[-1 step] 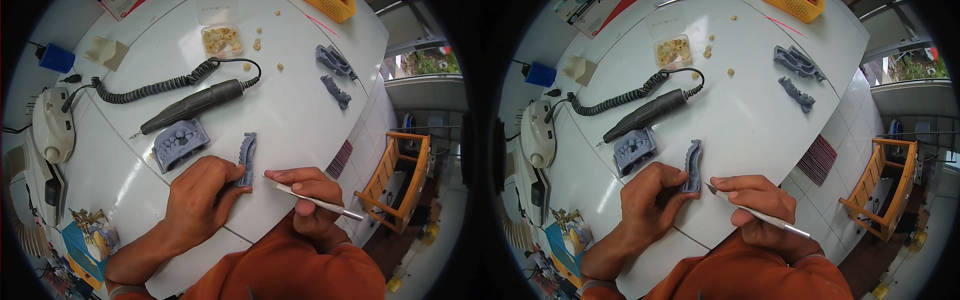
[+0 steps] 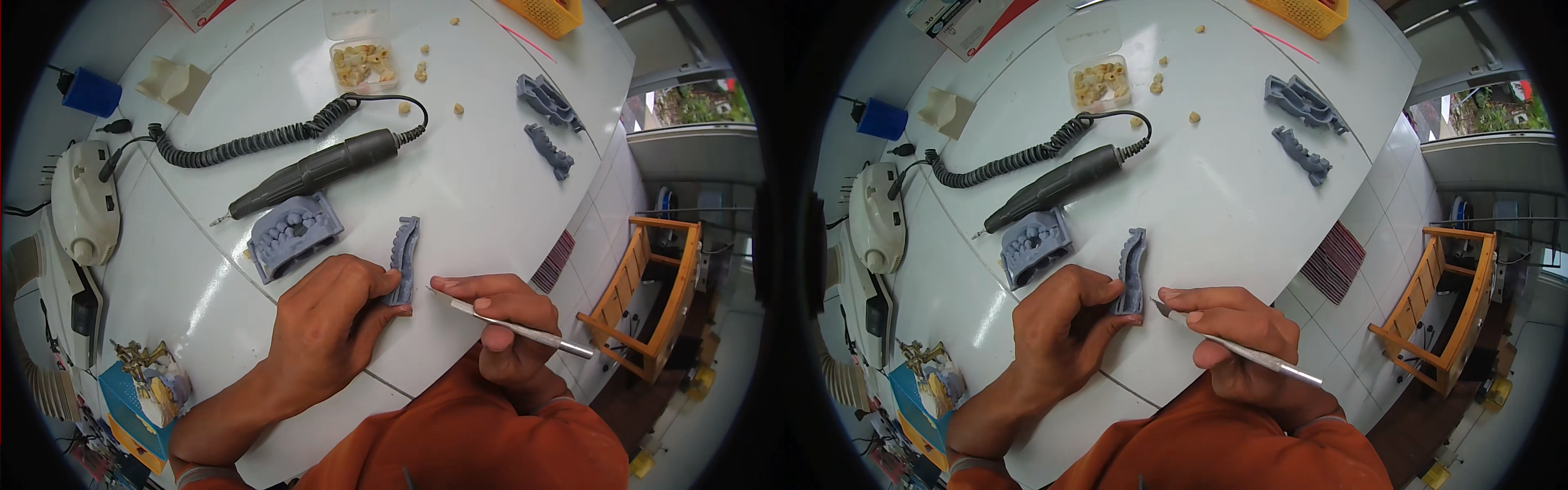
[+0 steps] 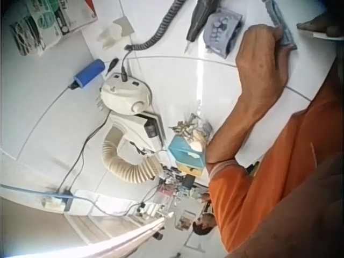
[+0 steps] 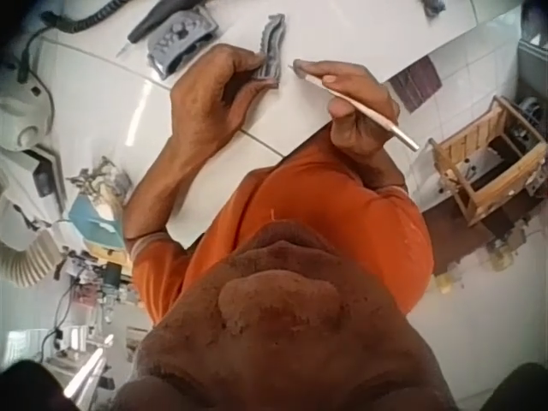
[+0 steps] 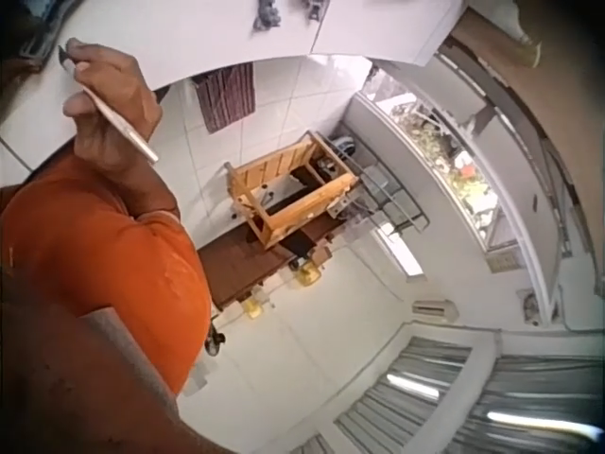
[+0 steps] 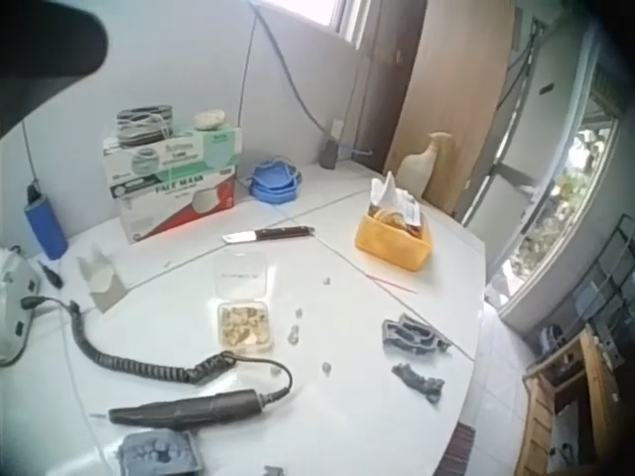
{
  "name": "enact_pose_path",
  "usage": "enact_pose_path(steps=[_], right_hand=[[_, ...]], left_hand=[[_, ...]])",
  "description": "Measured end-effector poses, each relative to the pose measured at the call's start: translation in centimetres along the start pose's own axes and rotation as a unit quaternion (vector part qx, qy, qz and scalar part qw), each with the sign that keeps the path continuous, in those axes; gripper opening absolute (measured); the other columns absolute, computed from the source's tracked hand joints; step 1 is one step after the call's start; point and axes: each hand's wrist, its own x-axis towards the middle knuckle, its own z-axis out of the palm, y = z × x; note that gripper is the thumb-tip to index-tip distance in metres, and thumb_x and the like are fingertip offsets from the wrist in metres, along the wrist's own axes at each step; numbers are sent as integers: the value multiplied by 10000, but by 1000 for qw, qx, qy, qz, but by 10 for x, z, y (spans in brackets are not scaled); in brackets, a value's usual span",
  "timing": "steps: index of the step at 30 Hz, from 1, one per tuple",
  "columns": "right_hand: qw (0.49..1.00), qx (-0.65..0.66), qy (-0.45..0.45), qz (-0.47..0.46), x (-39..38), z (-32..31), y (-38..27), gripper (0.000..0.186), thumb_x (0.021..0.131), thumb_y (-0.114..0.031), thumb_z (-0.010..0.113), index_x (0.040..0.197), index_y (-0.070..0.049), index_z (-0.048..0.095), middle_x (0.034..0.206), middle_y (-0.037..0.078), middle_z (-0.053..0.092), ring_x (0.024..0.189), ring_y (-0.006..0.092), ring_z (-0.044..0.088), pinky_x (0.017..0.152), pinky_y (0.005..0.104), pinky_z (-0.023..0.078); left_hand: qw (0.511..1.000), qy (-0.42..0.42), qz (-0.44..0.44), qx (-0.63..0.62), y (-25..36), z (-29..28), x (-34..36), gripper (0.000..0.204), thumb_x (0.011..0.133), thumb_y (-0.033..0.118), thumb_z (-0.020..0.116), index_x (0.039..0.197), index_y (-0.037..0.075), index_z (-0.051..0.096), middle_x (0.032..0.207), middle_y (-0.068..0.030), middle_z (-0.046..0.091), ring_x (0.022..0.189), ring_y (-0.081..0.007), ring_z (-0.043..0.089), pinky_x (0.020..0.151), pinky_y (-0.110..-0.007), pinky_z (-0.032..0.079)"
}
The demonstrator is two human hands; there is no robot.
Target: Using a craft knife to scrape and clean a blue 3D printed dental arch model.
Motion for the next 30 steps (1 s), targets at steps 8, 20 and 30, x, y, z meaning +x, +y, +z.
enact_pose_path(steps=[8, 20, 30], right_hand=[[993, 66, -29, 92, 7, 0, -5, 282, 1077, -196, 675, 1255, 22, 681, 1208, 190, 764, 1207, 395, 756, 1025, 450, 634], [994, 49, -51, 89, 9, -1, -3, 179, 1066, -81, 686, 1220, 7, 713, 1194, 179, 778, 1183, 389, 769, 976, 429, 646], [993, 36, -57, 93, 8, -3, -4, 183, 1049, -81, 703, 1217, -8, 721, 1219, 199, 786, 1163, 365, 780, 969, 412, 645]], left_hand=[[1000, -1, -7, -12, 1, -2, 0, 381, 744, -14, 958, 1000, -22, 676, 930, -151, 733, 817, -275, 758, 672, -345, 610], [1000, -4, -17, -12, 1, -1, -1, 377, 750, -14, 957, 998, -23, 673, 931, -150, 731, 809, -263, 756, 666, -340, 611], [1000, -3, -15, -13, 0, 0, -2, 377, 756, -21, 952, 1012, -31, 675, 918, -150, 719, 785, -258, 744, 650, -337, 603]])
